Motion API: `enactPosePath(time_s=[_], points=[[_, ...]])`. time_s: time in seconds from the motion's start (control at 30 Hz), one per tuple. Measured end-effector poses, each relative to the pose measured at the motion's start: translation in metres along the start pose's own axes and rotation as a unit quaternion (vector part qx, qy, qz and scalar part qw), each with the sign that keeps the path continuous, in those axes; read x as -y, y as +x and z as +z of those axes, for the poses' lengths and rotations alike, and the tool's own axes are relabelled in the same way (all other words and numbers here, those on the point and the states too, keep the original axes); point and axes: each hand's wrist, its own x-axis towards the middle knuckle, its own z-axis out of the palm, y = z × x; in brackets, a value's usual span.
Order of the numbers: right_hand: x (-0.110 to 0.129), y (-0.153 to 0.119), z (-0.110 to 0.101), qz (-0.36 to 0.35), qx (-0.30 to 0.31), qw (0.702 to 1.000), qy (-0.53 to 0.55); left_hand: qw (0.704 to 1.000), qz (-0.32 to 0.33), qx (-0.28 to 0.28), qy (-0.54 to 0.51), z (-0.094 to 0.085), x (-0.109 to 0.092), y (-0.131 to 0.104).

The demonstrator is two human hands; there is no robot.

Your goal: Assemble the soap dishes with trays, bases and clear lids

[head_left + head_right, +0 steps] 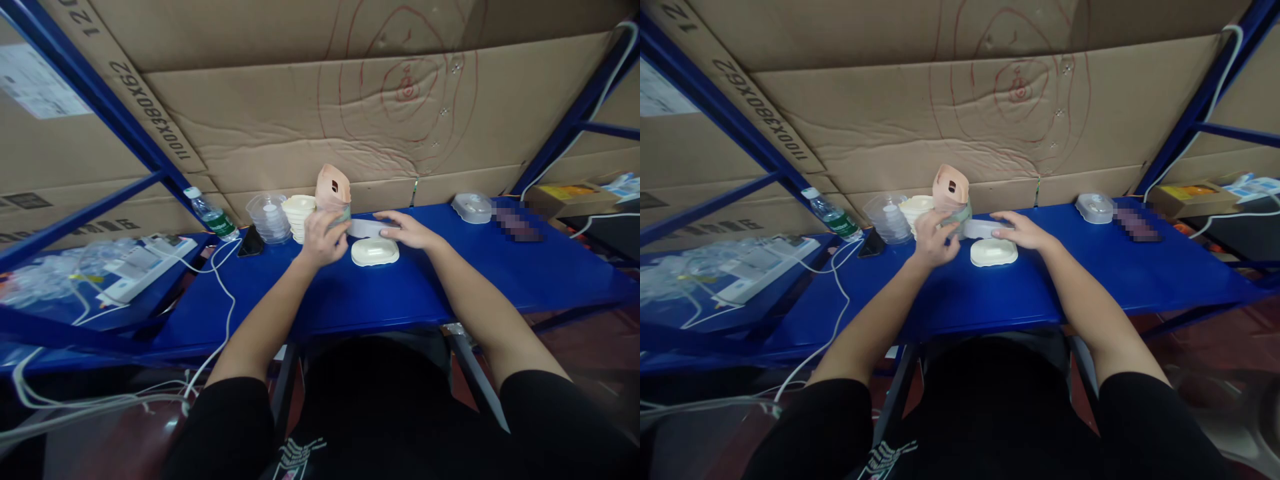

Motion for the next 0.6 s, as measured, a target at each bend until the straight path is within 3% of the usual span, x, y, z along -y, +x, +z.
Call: enactPosePath(time_s=[0.07,0.17,0.3,0.6], points=[[0.005,0.0,-0.001,-0.003,-0.013,0.997,0.08,0.998,0.057,0.017,-0.007,0.009,-0.015,0.0],[0.013,-0.002,-0.003,0.022,-0.002,0.986,0.163,0.995,0.09,0.045,0.008,0.012,-0.026,0.001],[0.018,-0.005,-0.004,0.06,0.022,0.976,0.209,0.993,0.087,0.054,0.052,0.009,-0.024,0.003],[0.005,-0.005,-0.003,0.098,0.096,0.961,0.241,0.99,0.103,0.09,0.032,0.001,-0.014,0.007]])
